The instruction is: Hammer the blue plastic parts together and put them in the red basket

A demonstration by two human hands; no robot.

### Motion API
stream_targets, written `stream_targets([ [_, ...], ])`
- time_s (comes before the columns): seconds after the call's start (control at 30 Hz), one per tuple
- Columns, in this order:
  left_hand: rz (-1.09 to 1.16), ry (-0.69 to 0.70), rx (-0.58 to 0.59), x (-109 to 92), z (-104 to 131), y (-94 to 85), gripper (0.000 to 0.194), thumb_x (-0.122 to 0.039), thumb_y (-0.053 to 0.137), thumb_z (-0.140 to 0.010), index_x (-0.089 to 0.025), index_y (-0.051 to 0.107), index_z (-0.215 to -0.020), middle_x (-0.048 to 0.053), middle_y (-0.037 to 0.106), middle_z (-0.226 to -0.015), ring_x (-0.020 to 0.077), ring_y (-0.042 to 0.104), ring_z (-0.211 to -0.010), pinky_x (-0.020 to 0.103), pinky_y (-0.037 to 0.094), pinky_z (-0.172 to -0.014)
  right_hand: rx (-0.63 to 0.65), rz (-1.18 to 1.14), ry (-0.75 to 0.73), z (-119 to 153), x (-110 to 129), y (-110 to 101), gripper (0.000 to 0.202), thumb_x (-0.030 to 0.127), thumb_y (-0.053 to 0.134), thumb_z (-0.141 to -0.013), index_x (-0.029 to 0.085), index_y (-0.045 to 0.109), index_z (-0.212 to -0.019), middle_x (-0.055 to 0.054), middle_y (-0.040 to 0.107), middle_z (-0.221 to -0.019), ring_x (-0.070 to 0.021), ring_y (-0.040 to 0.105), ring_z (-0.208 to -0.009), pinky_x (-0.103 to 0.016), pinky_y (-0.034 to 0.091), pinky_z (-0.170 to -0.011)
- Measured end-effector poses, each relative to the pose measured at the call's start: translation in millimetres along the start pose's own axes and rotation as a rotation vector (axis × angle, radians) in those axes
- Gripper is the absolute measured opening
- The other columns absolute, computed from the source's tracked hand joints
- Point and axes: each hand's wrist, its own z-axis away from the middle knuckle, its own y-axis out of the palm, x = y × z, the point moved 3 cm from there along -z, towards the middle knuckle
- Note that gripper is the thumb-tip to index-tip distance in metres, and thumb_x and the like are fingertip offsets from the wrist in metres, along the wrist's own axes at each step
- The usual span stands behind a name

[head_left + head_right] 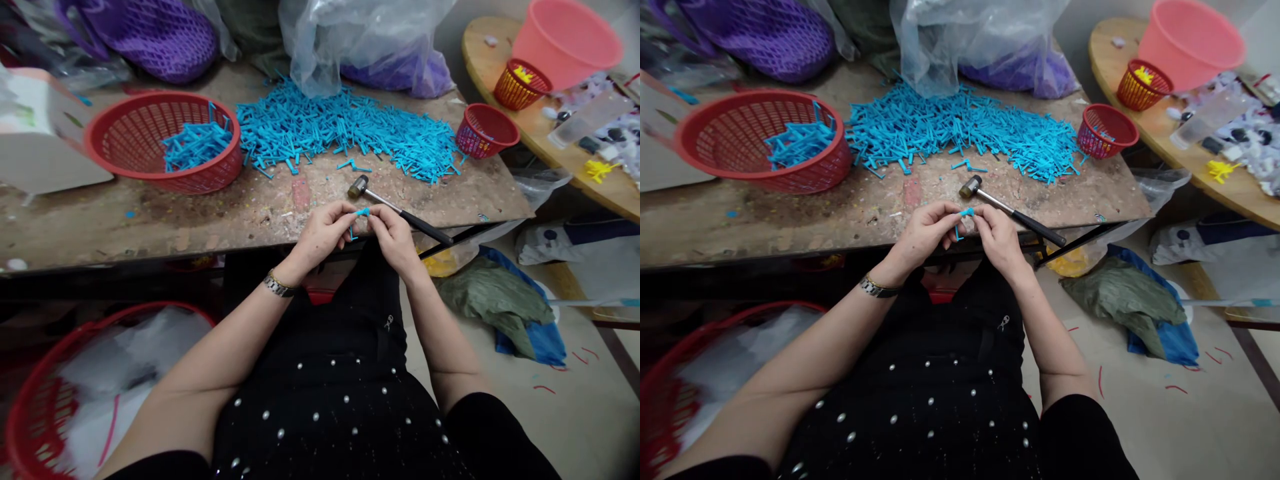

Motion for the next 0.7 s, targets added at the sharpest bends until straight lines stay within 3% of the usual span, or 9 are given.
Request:
stream_targets([
  [0.17,0.017,-0.018,0.002,0,0,2.3,0.010,-0.026,0.067,-0.092,-0.018,0.065,-0.087,-0.002,0.065,-0.066,0.0041,0.055,-0.046,0.014,0.041,-0.041,-0.078,0.363,-0.192,6,8,2,0.025,0.028,0.044,-0.105,0.019,0.068,-0.103,-0.008,0.072,-0.095,-0.0229,0.062,-0.089,-0.036,0.046,-0.085],
  [0.33,0.036,-0.003,0.011,1,0,3.7,0.013,-0.030,0.069,-0.092,-0.018,0.066,-0.088,-0.003,0.065,-0.066,0.0037,0.054,-0.046,0.014,0.041,-0.041,-0.032,0.531,-0.202,8,11,4,0.029,0.029,0.042,-0.107,0.017,0.068,-0.114,-0.010,0.074,-0.101,-0.0249,0.063,-0.094,-0.038,0.048,-0.089],
  [0.53,0.051,0.008,0.043,-2,2,7.0,0.012,-0.026,0.068,-0.092,-0.016,0.065,-0.086,-0.003,0.065,-0.068,0.0033,0.054,-0.047,0.013,0.042,-0.041,-0.032,0.563,-0.156,11,10,2,0.036,0.024,0.038,-0.105,0.016,0.068,-0.124,-0.012,0.074,-0.105,-0.0260,0.063,-0.098,-0.041,0.049,-0.094],
  [0.7,0.018,0.008,0.030,-5,3,8.8,0.010,-0.020,0.065,-0.093,-0.016,0.065,-0.084,-0.003,0.065,-0.066,0.0034,0.054,-0.046,0.013,0.041,-0.040,-0.024,0.450,-0.098,12,6,2,0.038,0.024,0.041,-0.103,0.015,0.067,-0.129,-0.013,0.075,-0.105,-0.0267,0.065,-0.097,-0.042,0.051,-0.092],
])
